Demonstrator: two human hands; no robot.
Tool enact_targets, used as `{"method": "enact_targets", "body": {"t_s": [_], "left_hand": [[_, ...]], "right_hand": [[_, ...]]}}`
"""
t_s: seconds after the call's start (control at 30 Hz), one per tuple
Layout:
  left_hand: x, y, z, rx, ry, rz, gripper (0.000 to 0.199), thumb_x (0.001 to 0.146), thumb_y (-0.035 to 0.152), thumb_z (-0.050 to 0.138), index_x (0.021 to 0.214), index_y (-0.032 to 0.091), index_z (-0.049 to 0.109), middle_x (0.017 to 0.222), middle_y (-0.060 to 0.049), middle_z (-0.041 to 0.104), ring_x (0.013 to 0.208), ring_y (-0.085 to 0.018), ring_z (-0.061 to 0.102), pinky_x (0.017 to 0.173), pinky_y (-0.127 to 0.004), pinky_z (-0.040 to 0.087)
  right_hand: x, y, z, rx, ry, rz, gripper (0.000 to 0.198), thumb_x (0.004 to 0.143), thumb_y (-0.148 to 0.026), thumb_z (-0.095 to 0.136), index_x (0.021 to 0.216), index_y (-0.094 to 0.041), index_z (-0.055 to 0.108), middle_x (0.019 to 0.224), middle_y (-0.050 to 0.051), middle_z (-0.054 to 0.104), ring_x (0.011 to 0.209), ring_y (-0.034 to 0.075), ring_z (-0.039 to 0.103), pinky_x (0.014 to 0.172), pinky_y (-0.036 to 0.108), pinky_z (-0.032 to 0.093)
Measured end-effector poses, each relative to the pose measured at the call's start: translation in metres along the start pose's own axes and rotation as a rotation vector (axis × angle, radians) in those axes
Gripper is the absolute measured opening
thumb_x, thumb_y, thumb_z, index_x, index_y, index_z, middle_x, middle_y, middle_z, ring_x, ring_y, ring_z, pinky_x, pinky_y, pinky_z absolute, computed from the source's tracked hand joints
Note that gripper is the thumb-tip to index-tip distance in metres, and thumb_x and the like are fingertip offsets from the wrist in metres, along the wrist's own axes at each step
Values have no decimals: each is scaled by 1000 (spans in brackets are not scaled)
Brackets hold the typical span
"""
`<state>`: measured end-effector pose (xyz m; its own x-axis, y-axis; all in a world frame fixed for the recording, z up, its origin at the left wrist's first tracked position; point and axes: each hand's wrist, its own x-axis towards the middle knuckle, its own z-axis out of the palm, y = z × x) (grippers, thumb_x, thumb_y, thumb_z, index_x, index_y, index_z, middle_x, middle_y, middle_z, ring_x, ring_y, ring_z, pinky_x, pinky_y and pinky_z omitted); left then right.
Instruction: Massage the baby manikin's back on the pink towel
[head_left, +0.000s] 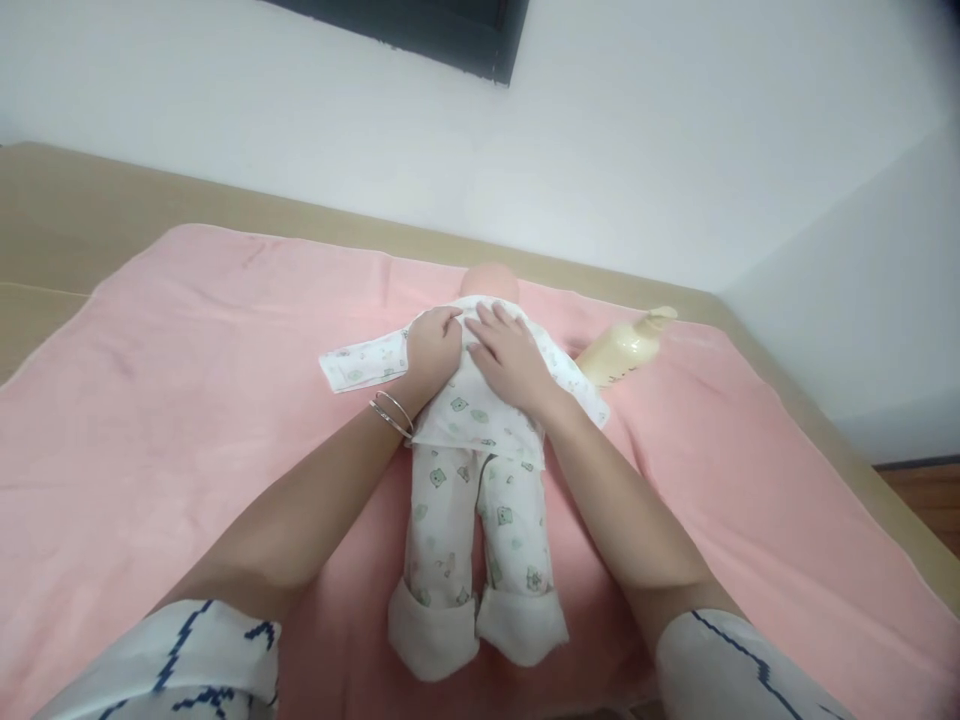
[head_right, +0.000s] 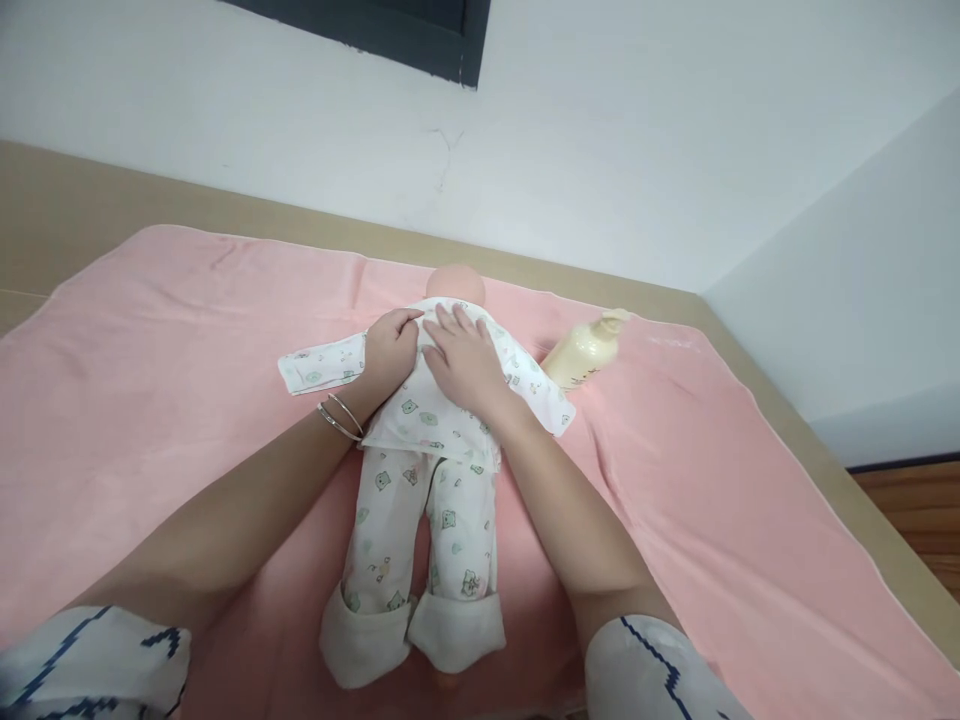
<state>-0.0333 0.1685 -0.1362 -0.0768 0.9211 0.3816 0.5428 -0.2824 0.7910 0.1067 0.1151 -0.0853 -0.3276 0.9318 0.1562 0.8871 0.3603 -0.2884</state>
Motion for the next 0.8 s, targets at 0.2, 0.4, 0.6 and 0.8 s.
{"method": "enact_targets", "body": {"t_s": [0.2, 0.4, 0.6, 0.8], "left_hand": [[-2, 3, -1, -2, 0, 0, 40, 91, 15, 43, 113, 19, 76, 123, -5, 77, 121, -22, 68, 115, -38, 50], [0, 2, -1, 9, -11, -13, 40, 91, 16, 43, 113, 18, 76, 123, -6, 77, 120, -22, 68, 113, -37, 51], [0, 2, -1, 60, -24, -2, 41, 91, 16, 42, 113, 19, 76, 122, -6, 77, 117, -23, 69, 111, -38, 52], [0, 1, -1, 54, -19, 14, 41, 92, 16, 42, 115, 19, 76, 124, -6, 76, 122, -22, 68, 115, -38, 50]], "right_hand": [[9, 15, 1, 60, 45, 254, 63, 104, -40, 32, 161, -12, 37, 171, 16, 26, 160, 36, 25, 129, 61, 21], [-10, -31, 13, -134, 65, 183, 57, 105, -28, 30, 159, -13, 41, 172, 16, 26, 160, 41, 19, 128, 66, 19], [-5, -23, 9, -91, 22, 72, 56, 102, -24, 33, 156, -17, 45, 171, 7, 30, 161, 35, 20, 130, 64, 17], [10, 18, -1, 67, 36, 68, 60, 103, -38, 36, 158, -14, 43, 172, 11, 26, 162, 32, 20, 131, 57, 19]]}}
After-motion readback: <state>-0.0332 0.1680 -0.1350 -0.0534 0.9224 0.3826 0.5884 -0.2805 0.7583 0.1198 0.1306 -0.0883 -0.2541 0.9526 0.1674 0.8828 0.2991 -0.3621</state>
